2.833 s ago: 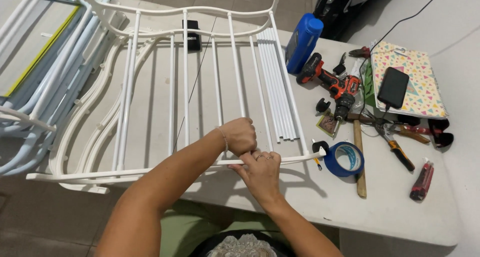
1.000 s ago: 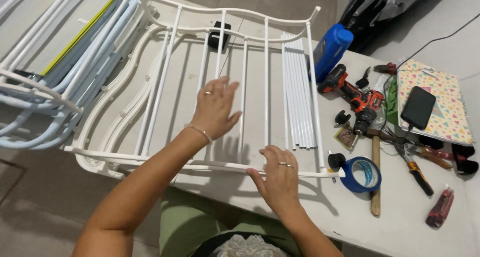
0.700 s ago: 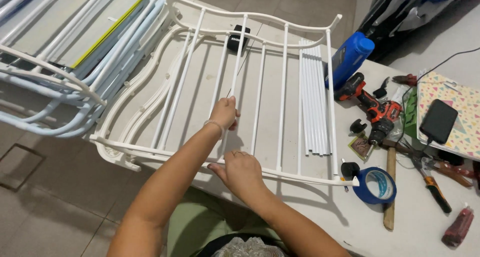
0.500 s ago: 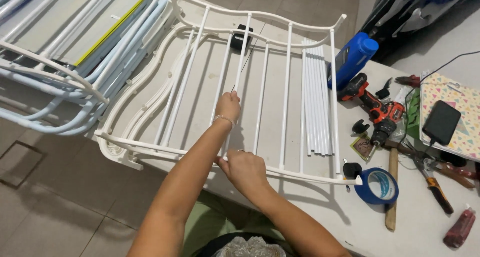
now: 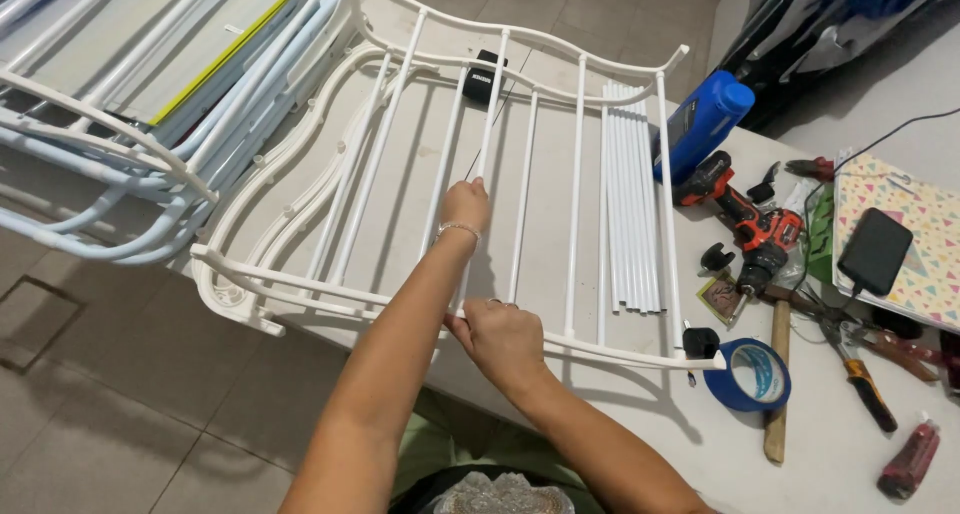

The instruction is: The person assembles a white metal rack by inserting white plastic rods into the frame slots. They align the rods and push them into place, then lift and reposition the frame to continue the assembly.

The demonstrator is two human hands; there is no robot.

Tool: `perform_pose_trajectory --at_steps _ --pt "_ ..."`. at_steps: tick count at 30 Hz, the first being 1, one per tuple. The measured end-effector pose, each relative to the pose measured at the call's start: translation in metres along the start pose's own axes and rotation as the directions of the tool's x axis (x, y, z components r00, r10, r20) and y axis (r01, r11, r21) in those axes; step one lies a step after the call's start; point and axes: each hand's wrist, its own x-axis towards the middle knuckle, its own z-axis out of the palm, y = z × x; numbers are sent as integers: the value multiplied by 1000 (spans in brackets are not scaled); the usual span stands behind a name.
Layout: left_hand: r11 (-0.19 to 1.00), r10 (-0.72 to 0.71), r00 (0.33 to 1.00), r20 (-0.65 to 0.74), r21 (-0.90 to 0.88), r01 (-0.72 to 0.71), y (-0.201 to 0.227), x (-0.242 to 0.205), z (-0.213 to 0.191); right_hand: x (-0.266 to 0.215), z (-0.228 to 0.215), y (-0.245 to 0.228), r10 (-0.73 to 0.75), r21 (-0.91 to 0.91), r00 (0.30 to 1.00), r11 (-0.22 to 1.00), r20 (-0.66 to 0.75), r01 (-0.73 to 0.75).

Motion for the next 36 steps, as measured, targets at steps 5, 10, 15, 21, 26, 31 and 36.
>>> perform_pose_trajectory --at_steps 5,10,15,21,26,31,36 --pt "1000 -23 1000 8 -12 23 10 -24 -15 -8 9 1 -6 -24 1000 1000 -20 5" --pt "999 -23 999 24 -31 24 14 -31 -20 -7 10 -2 7 -15 1000 1000 -12 -7" --pt "996 -58 998 33 -63 60 22 -46 -30 -8 8 0 -10 -12 1000 1000 -12 10" --pt "997 -69 997 40 -35 70 23 -44 -32 -13 19 3 -34 -30 999 999 -22 33" --pt "996 -36 998 -44 83 40 -60 29 12 -34 35 -11 -51 -59 986 997 -160 42" --pt "989 145 986 83 12 -147 29 -40 -35 -17 1 -4 -26 4 999 1000 37 26" --pt "979 113 965 238 140 -149 28 -53 -100 9 -58 -6 109 52 909 989 402 -141"
